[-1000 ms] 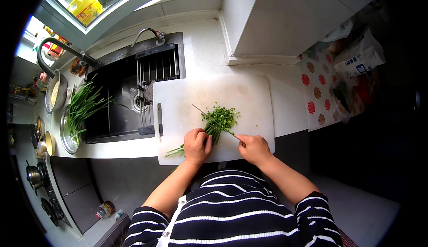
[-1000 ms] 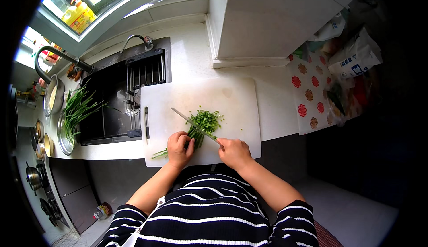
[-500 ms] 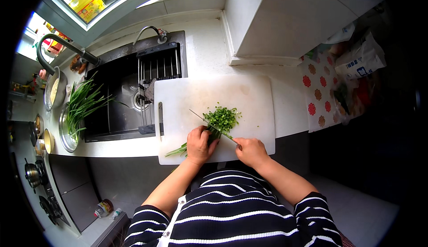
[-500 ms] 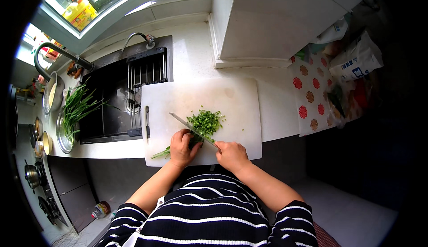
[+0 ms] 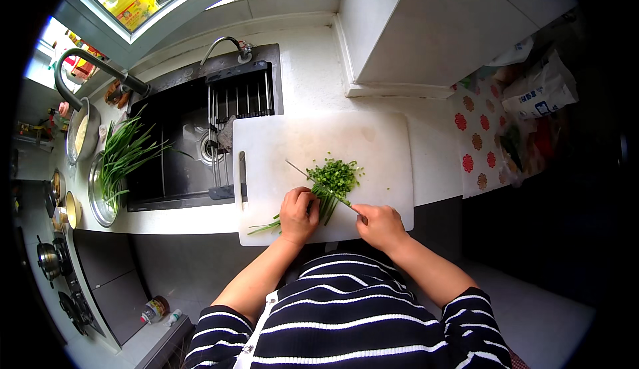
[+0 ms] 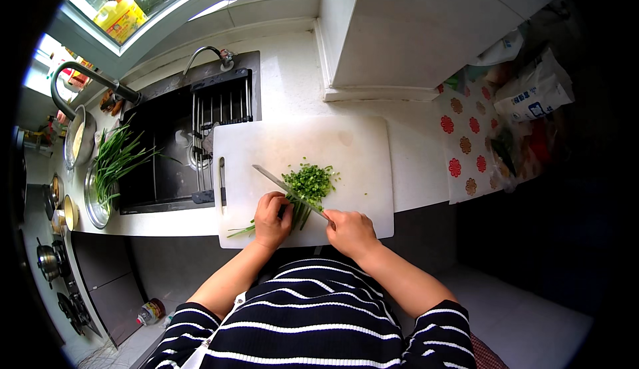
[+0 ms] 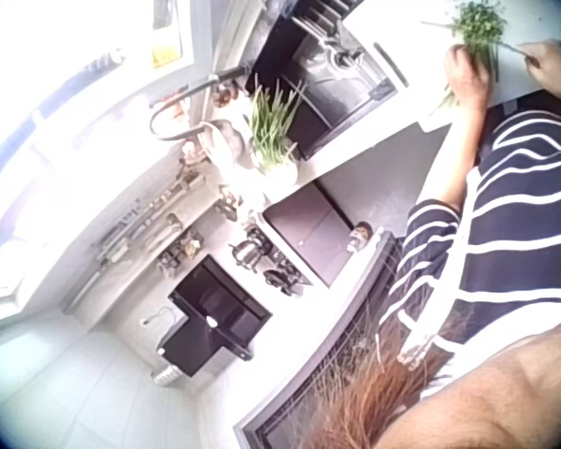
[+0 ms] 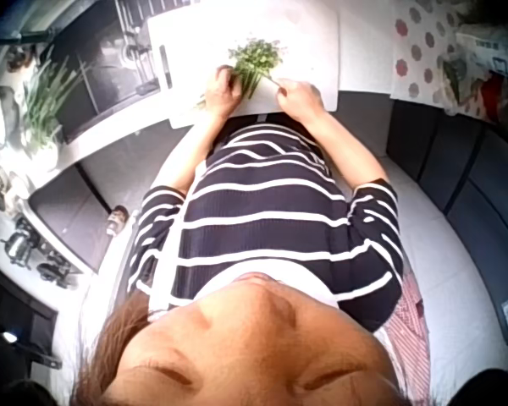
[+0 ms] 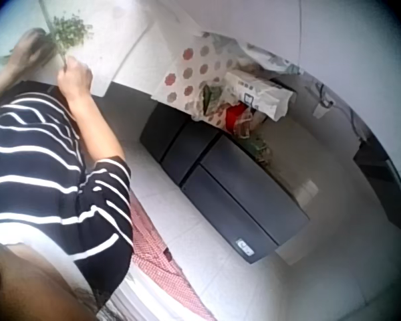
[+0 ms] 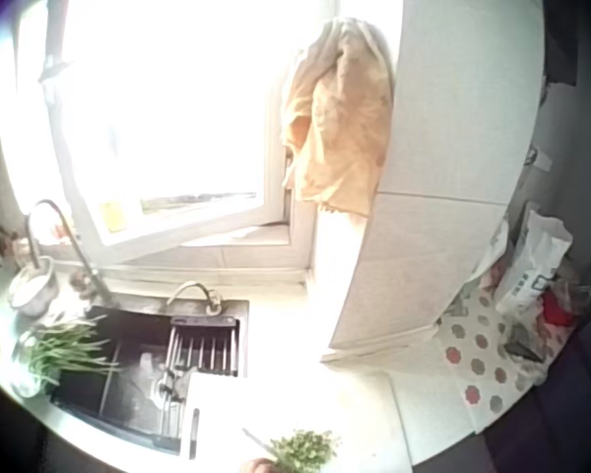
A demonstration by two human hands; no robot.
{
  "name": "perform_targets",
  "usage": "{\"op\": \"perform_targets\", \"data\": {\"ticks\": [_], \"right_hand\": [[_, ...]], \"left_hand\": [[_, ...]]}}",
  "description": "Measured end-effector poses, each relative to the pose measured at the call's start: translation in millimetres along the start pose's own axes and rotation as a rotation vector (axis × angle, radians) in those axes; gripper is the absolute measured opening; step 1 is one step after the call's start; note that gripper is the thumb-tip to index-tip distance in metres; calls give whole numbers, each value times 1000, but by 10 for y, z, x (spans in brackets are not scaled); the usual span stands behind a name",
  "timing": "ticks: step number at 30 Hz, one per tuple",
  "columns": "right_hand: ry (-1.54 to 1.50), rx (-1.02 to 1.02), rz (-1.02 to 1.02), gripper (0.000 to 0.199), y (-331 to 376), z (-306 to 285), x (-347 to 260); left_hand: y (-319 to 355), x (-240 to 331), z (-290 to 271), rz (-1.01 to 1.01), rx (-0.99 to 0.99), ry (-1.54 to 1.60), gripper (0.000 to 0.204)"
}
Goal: The person washes a bunch of leeks in a basin of water in a sink, shakes them out, and then chops the leeks into small pieces on a cutting board using a cleaver.
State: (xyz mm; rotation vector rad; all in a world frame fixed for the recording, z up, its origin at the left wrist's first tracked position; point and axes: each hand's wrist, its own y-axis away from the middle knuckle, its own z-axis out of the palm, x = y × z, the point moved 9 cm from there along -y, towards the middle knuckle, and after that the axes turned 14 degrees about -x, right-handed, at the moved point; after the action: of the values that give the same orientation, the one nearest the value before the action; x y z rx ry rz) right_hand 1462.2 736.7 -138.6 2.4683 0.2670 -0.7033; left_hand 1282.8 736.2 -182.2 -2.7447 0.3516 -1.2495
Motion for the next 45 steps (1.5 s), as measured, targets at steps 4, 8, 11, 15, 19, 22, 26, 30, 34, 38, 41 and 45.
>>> {"op": "perform_targets", "data": {"ticks": [4,8,11,15,19,22,26,30,34,38,41,45], "right_hand": [[8,-15,-1,23,11,7,10],[-9,6,28,21,2,-28,60],[-7,-10,24,21,-10,-33,35],[-13,-3,-13,21,-10,-26,2],[4,-29,-23,19,-22,9,-53],[45,-65,-20,18,-54,74,-51],[117,-109,-5,19,-104,149,-35],[145,-140,31,20,-124,160,-34],[159,-189,76,24,-142,149,-36],[177,-287,120,28,-102,160,73],[199,-312,130,28,-129,137,73],[208,-331,137,27,-313,259,102]], "left_hand": [[-13,59,11,28,-28,-27,27],[-83,254,41,81,-111,-174,35],[-83,229,121,59,-164,-274,44],[-51,148,168,52,-158,-251,41],[-40,151,146,67,-140,-248,35],[-50,186,118,89,-131,-254,32],[-37,188,125,110,-117,-281,32],[-43,273,79,176,-84,-280,27],[-23,248,108,216,-73,-291,17],[-5,191,191,201,-136,-333,8],[-37,205,184,201,-138,-330,6],[-49,206,209,179,-174,-337,6]]}}
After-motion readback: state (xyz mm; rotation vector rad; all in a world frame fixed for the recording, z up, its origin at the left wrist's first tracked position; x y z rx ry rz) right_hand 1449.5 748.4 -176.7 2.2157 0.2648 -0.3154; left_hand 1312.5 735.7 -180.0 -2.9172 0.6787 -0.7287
